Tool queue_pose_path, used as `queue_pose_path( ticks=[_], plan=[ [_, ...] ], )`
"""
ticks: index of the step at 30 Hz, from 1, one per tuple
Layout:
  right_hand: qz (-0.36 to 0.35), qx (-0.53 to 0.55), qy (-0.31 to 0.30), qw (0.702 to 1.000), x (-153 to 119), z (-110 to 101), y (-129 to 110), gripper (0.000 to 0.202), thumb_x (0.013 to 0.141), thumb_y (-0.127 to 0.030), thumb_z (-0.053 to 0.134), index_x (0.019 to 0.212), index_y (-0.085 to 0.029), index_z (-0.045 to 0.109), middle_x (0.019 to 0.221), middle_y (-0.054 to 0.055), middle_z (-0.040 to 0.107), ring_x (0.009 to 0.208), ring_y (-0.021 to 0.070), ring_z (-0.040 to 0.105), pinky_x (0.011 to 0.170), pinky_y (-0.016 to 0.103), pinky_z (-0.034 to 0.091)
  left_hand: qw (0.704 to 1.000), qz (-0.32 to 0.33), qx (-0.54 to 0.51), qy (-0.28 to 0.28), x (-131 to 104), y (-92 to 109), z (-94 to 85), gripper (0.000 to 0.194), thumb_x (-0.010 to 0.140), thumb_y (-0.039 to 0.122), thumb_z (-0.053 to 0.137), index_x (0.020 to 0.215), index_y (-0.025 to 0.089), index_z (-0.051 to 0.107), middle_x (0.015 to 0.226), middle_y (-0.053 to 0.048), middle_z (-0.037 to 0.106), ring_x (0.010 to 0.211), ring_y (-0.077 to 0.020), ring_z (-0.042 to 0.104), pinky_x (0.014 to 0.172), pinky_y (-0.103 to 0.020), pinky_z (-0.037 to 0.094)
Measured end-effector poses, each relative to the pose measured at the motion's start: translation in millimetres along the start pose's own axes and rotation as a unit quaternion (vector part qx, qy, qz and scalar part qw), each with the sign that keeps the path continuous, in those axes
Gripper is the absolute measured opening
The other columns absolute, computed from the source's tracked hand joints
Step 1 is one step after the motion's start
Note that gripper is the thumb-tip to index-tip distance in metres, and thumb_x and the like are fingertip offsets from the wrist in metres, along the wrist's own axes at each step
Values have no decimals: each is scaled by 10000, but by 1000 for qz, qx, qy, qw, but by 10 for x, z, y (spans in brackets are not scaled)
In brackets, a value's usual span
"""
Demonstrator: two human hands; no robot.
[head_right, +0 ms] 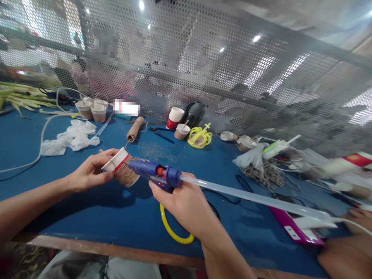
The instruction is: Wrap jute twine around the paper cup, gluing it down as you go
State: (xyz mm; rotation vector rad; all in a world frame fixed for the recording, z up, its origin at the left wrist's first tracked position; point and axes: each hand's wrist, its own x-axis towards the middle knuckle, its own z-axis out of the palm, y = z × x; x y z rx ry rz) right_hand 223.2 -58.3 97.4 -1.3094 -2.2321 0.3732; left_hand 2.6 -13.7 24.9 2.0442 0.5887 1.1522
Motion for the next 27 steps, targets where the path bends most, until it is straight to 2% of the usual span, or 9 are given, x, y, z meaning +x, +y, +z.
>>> queue_pose_path(
  ticks=[5,9,17,22,27],
  plan=[
    [17,16,-6,1000,-34,78,0,207,730,-238,490,545,-188,569,474,-9,515,435,109,447,469,231,427,1000,-6,14,7,8,0,-2,129,742,213,503,702,128,590,941,-108,615,928,-217,536,835,-346,412],
    [45,43,-10,998,-50,123,-8,156,721,-241,519,586,-180,567,517,-13,553,441,102,473,478,217,443,1000,1,27,4,16,11,-5,139,747,190,483,712,129,603,917,-97,627,914,-210,541,834,-335,410],
    [4,-7,5,1000,6,22,30,171,721,-226,509,575,-201,596,484,-7,556,466,132,520,507,237,453,999,1,36,6,4,12,-1,116,725,185,499,654,140,579,873,-102,636,953,-227,525,844,-347,411],
    [32,-1,20,999,1,36,117,191,735,-271,533,556,-215,567,430,-26,534,459,141,532,465,233,432,1000,11,19,6,-1,20,6,112,698,167,500,603,152,558,685,-80,593,943,-231,517,850,-364,412],
    [82,14,8,997,20,44,107,283,734,-260,548,463,-210,481,339,-56,460,381,113,468,455,238,410,1000,14,16,2,-22,17,12,107,696,133,489,603,150,539,743,-84,594,958,-223,505,862,-361,398]
  ],
)
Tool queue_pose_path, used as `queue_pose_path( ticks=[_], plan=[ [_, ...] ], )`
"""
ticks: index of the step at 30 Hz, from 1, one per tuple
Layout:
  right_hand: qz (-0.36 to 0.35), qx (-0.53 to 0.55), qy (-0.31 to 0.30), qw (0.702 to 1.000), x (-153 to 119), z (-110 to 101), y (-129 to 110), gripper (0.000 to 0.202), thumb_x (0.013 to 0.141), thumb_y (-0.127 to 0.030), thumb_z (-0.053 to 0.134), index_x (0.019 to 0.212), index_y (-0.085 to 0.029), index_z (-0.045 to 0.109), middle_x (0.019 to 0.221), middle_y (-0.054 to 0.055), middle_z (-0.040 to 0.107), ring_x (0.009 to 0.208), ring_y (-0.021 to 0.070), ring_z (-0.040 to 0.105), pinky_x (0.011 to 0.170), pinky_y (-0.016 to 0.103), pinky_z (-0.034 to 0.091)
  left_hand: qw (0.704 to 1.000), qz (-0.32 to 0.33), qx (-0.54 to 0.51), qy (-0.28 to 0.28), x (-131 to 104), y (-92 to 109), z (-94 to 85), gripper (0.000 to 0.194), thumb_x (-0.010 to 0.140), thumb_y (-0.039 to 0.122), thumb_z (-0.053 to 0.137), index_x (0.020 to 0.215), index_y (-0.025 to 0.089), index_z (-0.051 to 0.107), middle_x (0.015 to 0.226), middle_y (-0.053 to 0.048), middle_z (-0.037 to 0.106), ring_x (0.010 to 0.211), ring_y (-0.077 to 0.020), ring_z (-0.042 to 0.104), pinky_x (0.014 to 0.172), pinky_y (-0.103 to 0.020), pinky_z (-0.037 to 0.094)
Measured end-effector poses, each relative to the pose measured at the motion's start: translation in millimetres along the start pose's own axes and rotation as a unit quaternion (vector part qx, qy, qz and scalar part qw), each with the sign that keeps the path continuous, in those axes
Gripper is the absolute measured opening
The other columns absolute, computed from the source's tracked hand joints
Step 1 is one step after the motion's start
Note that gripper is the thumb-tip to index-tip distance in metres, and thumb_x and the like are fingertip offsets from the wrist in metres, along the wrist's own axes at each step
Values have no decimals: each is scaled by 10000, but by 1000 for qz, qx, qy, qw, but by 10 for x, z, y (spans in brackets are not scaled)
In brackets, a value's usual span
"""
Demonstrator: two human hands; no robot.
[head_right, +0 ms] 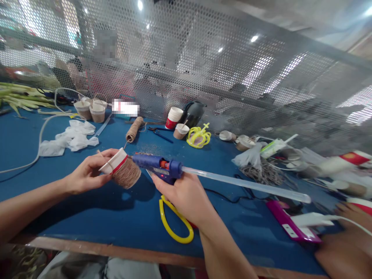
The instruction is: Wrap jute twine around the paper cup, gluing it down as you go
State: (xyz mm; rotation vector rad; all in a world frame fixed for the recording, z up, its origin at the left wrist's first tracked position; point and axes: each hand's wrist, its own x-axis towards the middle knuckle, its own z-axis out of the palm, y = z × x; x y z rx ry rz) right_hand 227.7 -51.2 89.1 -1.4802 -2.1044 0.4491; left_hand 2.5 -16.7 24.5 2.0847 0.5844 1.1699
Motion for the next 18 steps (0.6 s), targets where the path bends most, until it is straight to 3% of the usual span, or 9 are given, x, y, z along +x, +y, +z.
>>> queue_pose_path(
  ticks=[3,6,11,14,18],
  plan=[
    [29,30,-15,999,28,0,-11,311,732,-269,546,443,-197,456,339,-55,458,363,98,449,450,236,397,1000,-8,-5,-7,-3,12,7,105,690,123,487,596,153,522,691,-68,576,943,-220,512,860,-352,397],
    [70,91,-43,992,94,7,51,298,745,-307,533,484,-172,480,355,-50,454,370,84,445,451,224,392,1000,-20,1,-7,0,12,7,91,689,133,490,604,148,518,787,-85,596,955,-226,506,875,-357,385],
    [138,231,-35,963,420,67,367,157,693,-270,590,655,-143,506,450,-62,464,396,60,420,408,189,360,998,-52,17,20,3,-47,-3,94,684,174,510,598,138,518,848,-94,599,960,-237,500,875,-345,380],
    [185,201,9,962,709,171,614,111,722,-229,556,681,-130,526,564,-11,543,472,60,490,462,177,400,997,-74,14,20,6,-70,0,80,677,182,505,622,133,535,891,-96,601,948,-227,505,854,-320,390],
    [234,132,5,963,1005,414,874,267,780,-285,503,552,-146,500,476,3,527,403,64,471,416,183,392,995,-97,28,22,22,-63,12,78,670,172,495,632,128,547,900,-89,607,932,-219,510,857,-307,383]
  ],
)
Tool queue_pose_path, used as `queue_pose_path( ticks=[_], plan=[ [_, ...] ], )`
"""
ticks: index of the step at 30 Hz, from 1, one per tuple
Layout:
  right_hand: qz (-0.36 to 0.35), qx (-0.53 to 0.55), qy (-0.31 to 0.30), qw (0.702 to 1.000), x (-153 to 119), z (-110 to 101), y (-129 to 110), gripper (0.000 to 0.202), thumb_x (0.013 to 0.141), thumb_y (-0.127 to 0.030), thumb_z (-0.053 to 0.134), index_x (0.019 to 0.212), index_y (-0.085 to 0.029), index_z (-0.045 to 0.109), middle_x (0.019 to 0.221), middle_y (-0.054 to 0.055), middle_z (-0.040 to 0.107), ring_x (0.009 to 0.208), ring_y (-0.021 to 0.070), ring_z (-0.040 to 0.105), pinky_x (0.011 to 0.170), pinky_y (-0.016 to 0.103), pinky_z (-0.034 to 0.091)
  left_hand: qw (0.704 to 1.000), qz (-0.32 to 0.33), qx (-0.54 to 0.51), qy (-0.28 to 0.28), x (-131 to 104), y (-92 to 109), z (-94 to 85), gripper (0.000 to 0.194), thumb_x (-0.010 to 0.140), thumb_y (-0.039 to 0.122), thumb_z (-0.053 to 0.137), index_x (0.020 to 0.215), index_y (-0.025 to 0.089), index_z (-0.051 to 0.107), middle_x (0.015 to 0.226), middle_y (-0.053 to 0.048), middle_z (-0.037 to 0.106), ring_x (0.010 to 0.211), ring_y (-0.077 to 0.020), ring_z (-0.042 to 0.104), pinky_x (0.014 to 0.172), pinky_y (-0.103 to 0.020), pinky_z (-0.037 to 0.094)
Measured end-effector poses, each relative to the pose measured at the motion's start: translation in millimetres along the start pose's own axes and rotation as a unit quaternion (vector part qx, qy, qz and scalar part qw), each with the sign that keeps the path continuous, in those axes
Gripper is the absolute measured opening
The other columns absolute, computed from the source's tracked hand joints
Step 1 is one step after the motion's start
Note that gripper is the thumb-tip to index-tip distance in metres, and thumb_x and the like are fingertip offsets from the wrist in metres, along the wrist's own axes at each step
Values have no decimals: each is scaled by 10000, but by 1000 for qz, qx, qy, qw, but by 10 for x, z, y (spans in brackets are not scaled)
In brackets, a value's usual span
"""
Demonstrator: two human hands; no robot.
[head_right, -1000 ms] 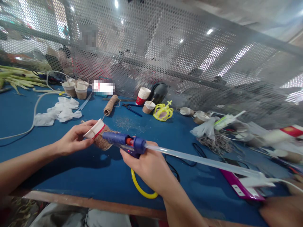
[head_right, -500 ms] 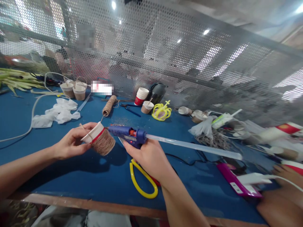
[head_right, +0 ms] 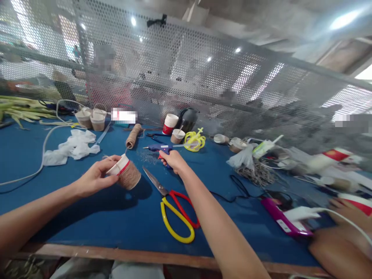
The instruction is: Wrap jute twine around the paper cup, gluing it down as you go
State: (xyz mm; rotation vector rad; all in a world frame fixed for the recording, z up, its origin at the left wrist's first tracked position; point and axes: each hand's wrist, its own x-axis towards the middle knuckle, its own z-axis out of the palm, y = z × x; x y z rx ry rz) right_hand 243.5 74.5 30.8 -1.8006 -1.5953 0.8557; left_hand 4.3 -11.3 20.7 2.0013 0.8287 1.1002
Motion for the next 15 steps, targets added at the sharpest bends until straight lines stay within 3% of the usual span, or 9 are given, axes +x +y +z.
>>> queue_pose_path(
  ticks=[5,7,10,12,15],
  plan=[
    [17,-112,16,993,157,169,14,313,757,-359,539,519,-156,518,417,41,515,448,166,543,452,280,419,1000,15,2,-5,25,16,10,96,671,168,469,603,130,525,855,-86,603,909,-210,516,827,-295,394],
    [-13,-149,34,988,108,158,-104,254,715,-329,598,544,-150,540,538,97,580,622,232,595,565,334,441,1000,12,7,-7,31,18,11,90,663,160,466,592,135,516,858,-82,603,905,-205,517,825,-289,391],
    [-95,-175,44,979,-98,142,-408,202,715,-336,601,645,-148,576,844,152,618,890,273,556,752,379,407,1000,4,15,-7,28,23,20,78,649,149,474,585,136,515,862,-75,600,908,-202,511,844,-285,379],
    [-162,-171,6,972,-301,187,-637,229,735,-402,563,694,-180,598,910,94,618,895,216,553,794,328,397,1000,-2,9,-9,20,24,36,72,643,149,480,592,129,528,861,-75,594,905,-202,509,851,-288,376],
    [-316,-150,-142,926,-590,332,-892,237,740,-403,548,675,-180,598,878,65,627,833,180,562,758,299,416,998,-41,-40,-18,4,14,68,90,639,161,489,681,114,553,802,-54,584,788,-179,527,752,-282,423]
  ],
)
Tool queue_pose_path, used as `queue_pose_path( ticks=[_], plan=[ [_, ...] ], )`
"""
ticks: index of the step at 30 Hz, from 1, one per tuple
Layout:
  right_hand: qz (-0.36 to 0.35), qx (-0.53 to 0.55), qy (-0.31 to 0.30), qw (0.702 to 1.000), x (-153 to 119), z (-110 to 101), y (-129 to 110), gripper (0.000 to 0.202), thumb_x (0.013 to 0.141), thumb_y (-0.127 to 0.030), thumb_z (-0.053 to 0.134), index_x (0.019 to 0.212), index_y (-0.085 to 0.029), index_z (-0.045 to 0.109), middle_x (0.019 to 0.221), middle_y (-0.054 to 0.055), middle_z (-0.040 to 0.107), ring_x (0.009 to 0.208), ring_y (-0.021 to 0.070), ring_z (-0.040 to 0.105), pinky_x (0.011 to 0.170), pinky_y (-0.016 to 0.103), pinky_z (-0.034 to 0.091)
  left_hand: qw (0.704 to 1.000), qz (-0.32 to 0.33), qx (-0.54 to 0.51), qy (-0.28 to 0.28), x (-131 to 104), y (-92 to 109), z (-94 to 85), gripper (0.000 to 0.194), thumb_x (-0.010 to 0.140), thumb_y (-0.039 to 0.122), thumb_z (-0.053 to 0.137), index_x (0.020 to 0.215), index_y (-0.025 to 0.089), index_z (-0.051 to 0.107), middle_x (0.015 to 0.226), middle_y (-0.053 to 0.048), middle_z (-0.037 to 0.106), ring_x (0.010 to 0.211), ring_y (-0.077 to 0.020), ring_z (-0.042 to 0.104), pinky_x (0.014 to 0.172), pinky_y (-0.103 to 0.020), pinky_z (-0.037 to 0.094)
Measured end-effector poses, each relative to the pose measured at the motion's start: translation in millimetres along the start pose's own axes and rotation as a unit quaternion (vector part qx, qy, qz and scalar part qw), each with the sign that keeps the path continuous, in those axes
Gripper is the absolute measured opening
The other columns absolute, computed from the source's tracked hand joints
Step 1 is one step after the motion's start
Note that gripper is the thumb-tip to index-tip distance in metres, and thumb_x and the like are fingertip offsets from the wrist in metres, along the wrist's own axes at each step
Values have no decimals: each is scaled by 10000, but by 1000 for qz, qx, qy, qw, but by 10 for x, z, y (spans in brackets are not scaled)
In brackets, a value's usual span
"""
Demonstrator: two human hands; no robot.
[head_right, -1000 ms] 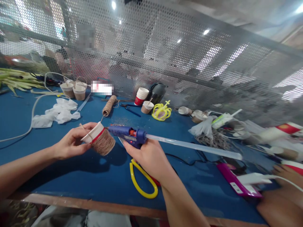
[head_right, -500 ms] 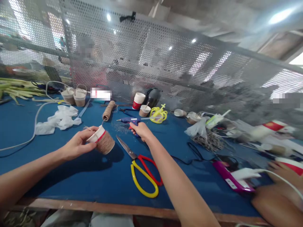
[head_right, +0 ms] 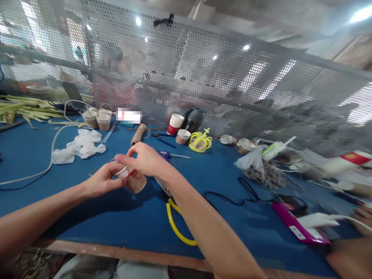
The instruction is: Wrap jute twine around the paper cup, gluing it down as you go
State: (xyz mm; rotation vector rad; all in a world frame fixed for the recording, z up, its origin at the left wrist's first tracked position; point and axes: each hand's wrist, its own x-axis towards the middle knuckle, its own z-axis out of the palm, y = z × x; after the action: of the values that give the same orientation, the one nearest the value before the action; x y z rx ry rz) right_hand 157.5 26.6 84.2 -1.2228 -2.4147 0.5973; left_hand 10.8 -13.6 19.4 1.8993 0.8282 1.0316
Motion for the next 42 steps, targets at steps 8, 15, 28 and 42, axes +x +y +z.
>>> queue_pose_path(
  ticks=[8,15,28,42],
  plan=[
    [-6,198,107,974,-140,76,-49,111,714,-248,562,667,-150,542,837,60,604,743,136,561,717,291,446,989,-67,-133,7,-2,16,-27,175,630,167,531,779,101,594,842,-39,540,755,-155,513,692,-249,424],
    [64,257,149,953,-333,53,54,175,706,-323,590,715,-151,558,703,4,581,657,111,532,677,275,440,979,-80,-186,20,-15,109,-25,131,621,167,560,730,108,600,815,-28,527,735,-147,501,667,-241,430],
    [78,271,194,940,-452,123,93,222,697,-375,602,715,-157,570,686,8,594,635,116,533,634,270,439,991,-44,-124,10,-41,96,-21,205,643,190,586,827,104,615,836,-41,548,695,-133,501,660,-244,430],
    [90,244,202,944,-497,85,84,210,723,-366,575,729,-156,583,751,45,642,705,151,572,679,303,445,997,-44,-59,-9,-32,62,-30,196,667,151,562,852,97,591,858,-42,566,731,-137,518,674,-225,423]
  ],
)
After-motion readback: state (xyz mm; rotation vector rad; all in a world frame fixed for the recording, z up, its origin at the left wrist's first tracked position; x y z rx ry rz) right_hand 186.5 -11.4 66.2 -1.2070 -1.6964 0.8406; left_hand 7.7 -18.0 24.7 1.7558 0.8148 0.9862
